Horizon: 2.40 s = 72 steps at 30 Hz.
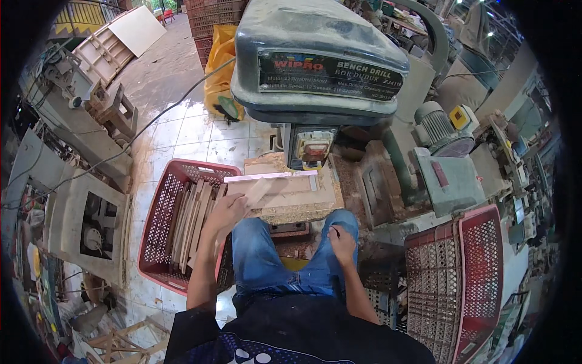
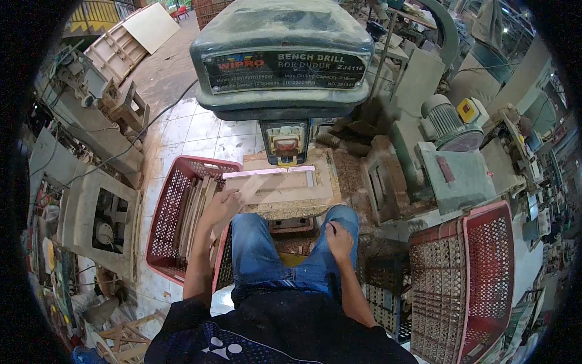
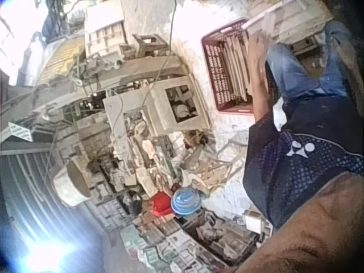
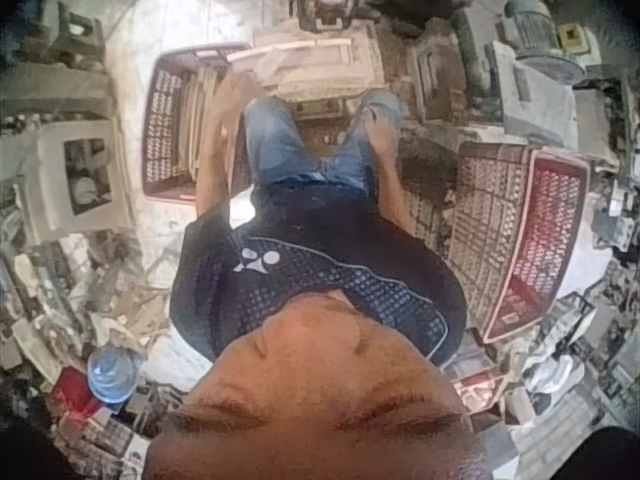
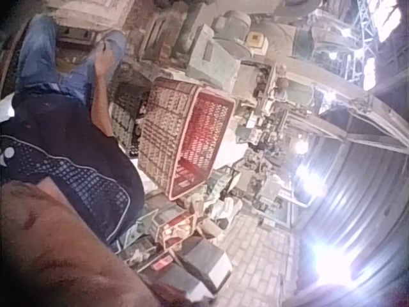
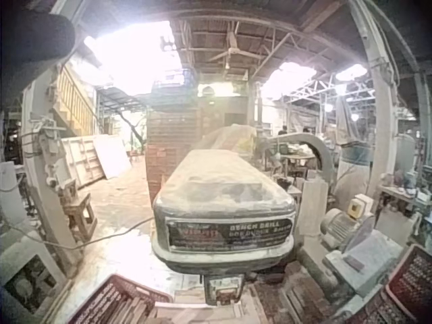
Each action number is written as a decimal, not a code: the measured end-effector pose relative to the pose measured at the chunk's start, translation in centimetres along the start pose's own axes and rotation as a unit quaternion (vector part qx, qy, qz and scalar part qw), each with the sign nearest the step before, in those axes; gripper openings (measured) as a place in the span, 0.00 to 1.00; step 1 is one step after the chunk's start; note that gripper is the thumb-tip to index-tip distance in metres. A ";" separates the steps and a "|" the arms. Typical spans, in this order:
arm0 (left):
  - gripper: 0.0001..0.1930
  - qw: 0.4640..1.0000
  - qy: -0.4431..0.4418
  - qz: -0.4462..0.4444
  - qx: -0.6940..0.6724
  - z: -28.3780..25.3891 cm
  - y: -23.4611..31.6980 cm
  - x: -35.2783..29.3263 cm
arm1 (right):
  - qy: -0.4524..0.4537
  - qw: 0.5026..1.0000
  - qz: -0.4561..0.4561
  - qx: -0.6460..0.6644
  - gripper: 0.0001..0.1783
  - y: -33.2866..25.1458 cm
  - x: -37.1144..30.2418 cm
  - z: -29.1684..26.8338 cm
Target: Operator uses a bench drill to bore holes into multiple small wooden slats.
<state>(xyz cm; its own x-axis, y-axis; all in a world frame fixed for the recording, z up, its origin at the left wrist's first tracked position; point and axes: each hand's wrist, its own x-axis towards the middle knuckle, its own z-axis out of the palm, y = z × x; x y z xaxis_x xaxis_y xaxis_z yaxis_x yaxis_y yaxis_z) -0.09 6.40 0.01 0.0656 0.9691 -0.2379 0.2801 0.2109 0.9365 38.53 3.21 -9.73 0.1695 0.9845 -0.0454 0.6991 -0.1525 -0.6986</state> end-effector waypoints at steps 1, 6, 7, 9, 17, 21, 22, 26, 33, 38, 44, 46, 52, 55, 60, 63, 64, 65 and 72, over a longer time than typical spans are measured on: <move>0.14 0.997 0.007 -0.043 -0.057 -0.2 -1.1 -0.5 | 0.007 1.000 -0.008 -0.003 0.19 0.3 0.0 0.3; 0.17 0.987 0.133 0.011 -0.092 1.4 -0.2 -4.2 | 0.013 0.999 -0.021 -0.040 0.19 0.2 0.0 0.3; 0.18 0.985 0.138 -0.002 -0.099 1.6 0.1 -4.8 | 0.013 0.999 -0.020 -0.046 0.19 0.2 -0.1 0.3; 0.18 0.973 0.124 -0.031 -0.194 0.3 -4.4 -4.3 | -0.012 0.999 -0.002 -0.036 0.19 -0.3 0.1 0.2; 0.19 0.889 0.132 -0.055 -0.435 1.8 -8.4 -4.5 | -0.024 0.999 0.009 -0.039 0.20 -0.1 0.2 0.2; 0.21 0.889 0.104 -0.019 -0.446 1.8 -9.6 -4.4 | -0.026 0.999 0.004 -0.043 0.20 0.0 0.3 0.2; 0.22 0.897 0.104 -0.003 -0.430 1.8 -10.0 -4.4 | -0.026 0.999 0.003 -0.043 0.20 0.0 0.3 0.2; 0.24 0.878 0.046 0.040 -0.475 0.8 -11.5 -4.1 | -0.020 0.998 0.004 -0.053 0.20 -0.1 0.3 0.4; 0.24 0.905 0.101 -0.016 -0.413 -0.4 -6.7 -5.1 | -0.014 0.997 -0.019 -0.078 0.20 -1.0 0.1 -0.1; 0.23 0.887 0.160 0.026 -0.432 -2.9 -5.2 -2.9 | -0.004 0.997 -0.014 -0.069 0.19 -0.2 0.1 0.4; 0.22 0.803 0.139 0.125 -0.566 -5.6 -0.6 -1.8 | -0.001 0.997 -0.001 -0.083 0.19 -0.5 0.1 0.4; 0.23 0.764 0.131 0.159 -0.612 -5.7 -0.8 -1.4 | -0.003 0.997 0.003 -0.076 0.19 -0.4 0.1 0.4; 0.21 0.698 0.156 0.202 -0.669 -4.5 -2.2 -0.3 | 0.004 0.997 -0.020 -0.071 0.18 -0.1 0.0 0.5; 0.21 0.692 0.169 0.200 -0.673 -3.7 -3.1 0.0 | -0.033 0.998 -0.031 -0.041 0.18 -1.2 -0.4 0.0; 0.24 0.710 0.092 0.175 -0.676 -0.8 0.3 -1.2 | -0.038 0.996 -0.067 -0.035 0.16 -1.0 -0.2 -0.1; 0.24 0.713 0.146 0.150 -0.669 -0.2 0.2 -1.1 | -0.038 0.996 -0.085 -0.014 0.16 -0.8 -0.4 0.1; 0.24 0.710 0.145 0.155 -0.671 0.0 -0.1 -0.9 | -0.038 0.994 -0.098 -0.006 0.16 -0.7 -0.6 0.2; 0.23 0.708 0.144 0.161 -0.673 0.1 -0.6 -0.6 | -0.080 0.990 -0.096 0.059 0.16 -1.2 -0.8 0.2; 0.25 0.730 0.289 0.156 -0.600 2.2 -3.4 1.0 | -0.311 0.876 -0.117 0.349 0.25 -10.7 -6.1 0.3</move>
<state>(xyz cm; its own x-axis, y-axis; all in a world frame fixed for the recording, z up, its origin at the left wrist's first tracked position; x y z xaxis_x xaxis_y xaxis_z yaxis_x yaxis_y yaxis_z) 1.13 6.35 -3.93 -0.5643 0.8135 -0.1409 -0.7253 -0.4070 0.5553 29.88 -1.11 -2.20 -0.4850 0.8717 -0.0708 0.0322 -0.0631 -0.9975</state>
